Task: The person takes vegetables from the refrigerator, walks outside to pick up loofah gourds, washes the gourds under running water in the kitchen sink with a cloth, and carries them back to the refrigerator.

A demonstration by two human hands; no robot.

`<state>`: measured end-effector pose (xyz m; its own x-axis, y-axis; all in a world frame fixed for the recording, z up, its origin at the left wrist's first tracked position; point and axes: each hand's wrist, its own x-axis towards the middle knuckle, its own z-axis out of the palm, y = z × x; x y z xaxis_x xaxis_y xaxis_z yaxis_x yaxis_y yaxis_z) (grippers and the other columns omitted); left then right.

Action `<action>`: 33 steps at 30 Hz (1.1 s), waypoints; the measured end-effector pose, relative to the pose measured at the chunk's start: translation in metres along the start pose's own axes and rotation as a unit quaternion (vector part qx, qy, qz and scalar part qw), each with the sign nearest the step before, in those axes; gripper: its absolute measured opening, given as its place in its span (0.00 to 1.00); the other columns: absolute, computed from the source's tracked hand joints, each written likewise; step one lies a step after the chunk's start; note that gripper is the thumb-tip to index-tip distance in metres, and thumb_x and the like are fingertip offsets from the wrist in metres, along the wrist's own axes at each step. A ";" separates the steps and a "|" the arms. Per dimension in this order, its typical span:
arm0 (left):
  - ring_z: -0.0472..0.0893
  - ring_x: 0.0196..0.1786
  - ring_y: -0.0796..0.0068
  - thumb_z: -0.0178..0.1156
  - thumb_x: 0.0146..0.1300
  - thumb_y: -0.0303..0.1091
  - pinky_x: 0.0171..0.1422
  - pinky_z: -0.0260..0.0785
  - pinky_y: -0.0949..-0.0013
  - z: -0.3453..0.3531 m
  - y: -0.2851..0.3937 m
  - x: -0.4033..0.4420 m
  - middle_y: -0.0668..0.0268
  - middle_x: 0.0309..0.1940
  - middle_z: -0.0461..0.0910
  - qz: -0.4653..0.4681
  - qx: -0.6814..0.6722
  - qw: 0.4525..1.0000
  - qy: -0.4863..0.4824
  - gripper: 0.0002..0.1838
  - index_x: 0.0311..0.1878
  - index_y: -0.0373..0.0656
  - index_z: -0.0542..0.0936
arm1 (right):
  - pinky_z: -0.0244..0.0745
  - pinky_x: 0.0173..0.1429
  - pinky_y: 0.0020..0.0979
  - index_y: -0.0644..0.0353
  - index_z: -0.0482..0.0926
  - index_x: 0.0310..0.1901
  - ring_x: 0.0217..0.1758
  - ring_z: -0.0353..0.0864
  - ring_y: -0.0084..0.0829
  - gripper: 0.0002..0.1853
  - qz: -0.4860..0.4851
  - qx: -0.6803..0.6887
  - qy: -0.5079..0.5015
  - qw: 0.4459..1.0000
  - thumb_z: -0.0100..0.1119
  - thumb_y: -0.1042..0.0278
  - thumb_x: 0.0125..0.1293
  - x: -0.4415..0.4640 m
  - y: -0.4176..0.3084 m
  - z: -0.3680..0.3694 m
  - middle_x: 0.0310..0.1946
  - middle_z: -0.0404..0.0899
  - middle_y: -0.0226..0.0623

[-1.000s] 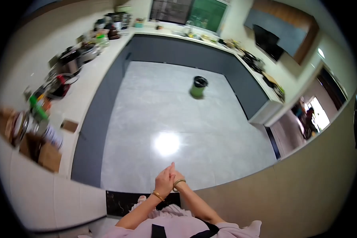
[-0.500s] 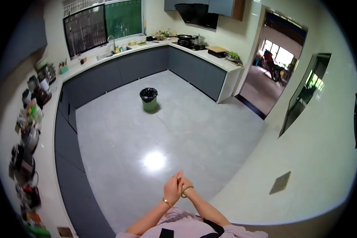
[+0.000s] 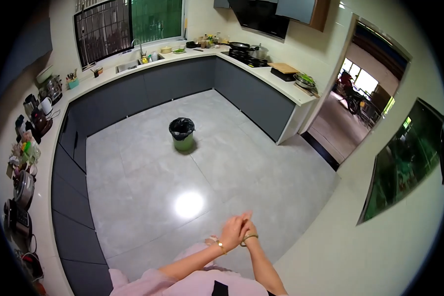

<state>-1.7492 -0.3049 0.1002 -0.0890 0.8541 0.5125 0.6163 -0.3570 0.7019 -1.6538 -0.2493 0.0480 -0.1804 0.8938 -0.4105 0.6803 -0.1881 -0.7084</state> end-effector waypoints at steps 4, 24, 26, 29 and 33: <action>0.71 0.32 0.56 0.54 0.53 0.30 0.36 0.65 0.62 0.053 -0.004 0.081 0.56 0.31 0.70 0.014 -0.060 0.996 -0.072 0.24 0.55 0.41 0.63 | 0.63 0.50 0.39 0.59 0.75 0.30 0.37 0.74 0.40 0.25 0.180 0.287 0.085 0.937 0.30 0.48 0.61 0.035 -0.034 -0.078 0.31 0.77 0.40; 0.71 0.23 0.78 0.60 0.50 0.29 0.28 0.64 0.77 0.417 0.063 0.423 0.66 0.23 0.74 0.006 -0.299 0.891 -0.341 0.18 0.45 0.43 0.69 | 0.68 0.35 0.32 0.61 0.73 0.30 0.27 0.74 0.32 0.14 0.108 0.389 0.335 0.851 0.41 0.60 0.61 0.305 0.110 -0.447 0.24 0.75 0.35; 0.68 0.24 0.85 0.62 0.50 0.29 0.27 0.62 0.80 0.452 0.027 0.459 0.71 0.23 0.73 -0.053 -0.276 0.923 -0.262 0.13 0.37 0.41 0.70 | 0.69 0.27 0.27 0.63 0.73 0.37 0.22 0.73 0.26 0.11 -0.022 0.017 0.456 0.890 0.42 0.66 0.61 0.336 0.116 -0.484 0.24 0.74 0.34; 0.68 0.21 0.86 0.63 0.49 0.28 0.23 0.61 0.82 0.477 -0.027 0.517 0.73 0.19 0.72 -0.181 -0.326 0.908 -0.191 0.07 0.27 0.38 0.73 | 0.68 0.32 0.35 0.62 0.72 0.27 0.25 0.74 0.39 0.13 -0.021 0.134 0.376 0.916 0.44 0.61 0.59 0.387 0.122 -0.550 0.20 0.75 0.38; 0.71 0.19 0.85 0.63 0.48 0.27 0.20 0.63 0.82 0.502 -0.085 0.587 0.69 0.17 0.74 -0.325 -0.225 0.911 -0.116 0.06 0.23 0.36 0.76 | 0.67 0.34 0.39 0.63 0.71 0.26 0.27 0.73 0.47 0.14 0.116 0.201 0.364 0.902 0.43 0.61 0.58 0.455 0.157 -0.639 0.20 0.73 0.47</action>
<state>-1.4608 0.4162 0.0930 -0.1207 0.9787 -0.1662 0.1035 0.1789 0.9784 -1.1753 0.3878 0.1172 0.5478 0.8143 -0.1921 0.3001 -0.4056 -0.8634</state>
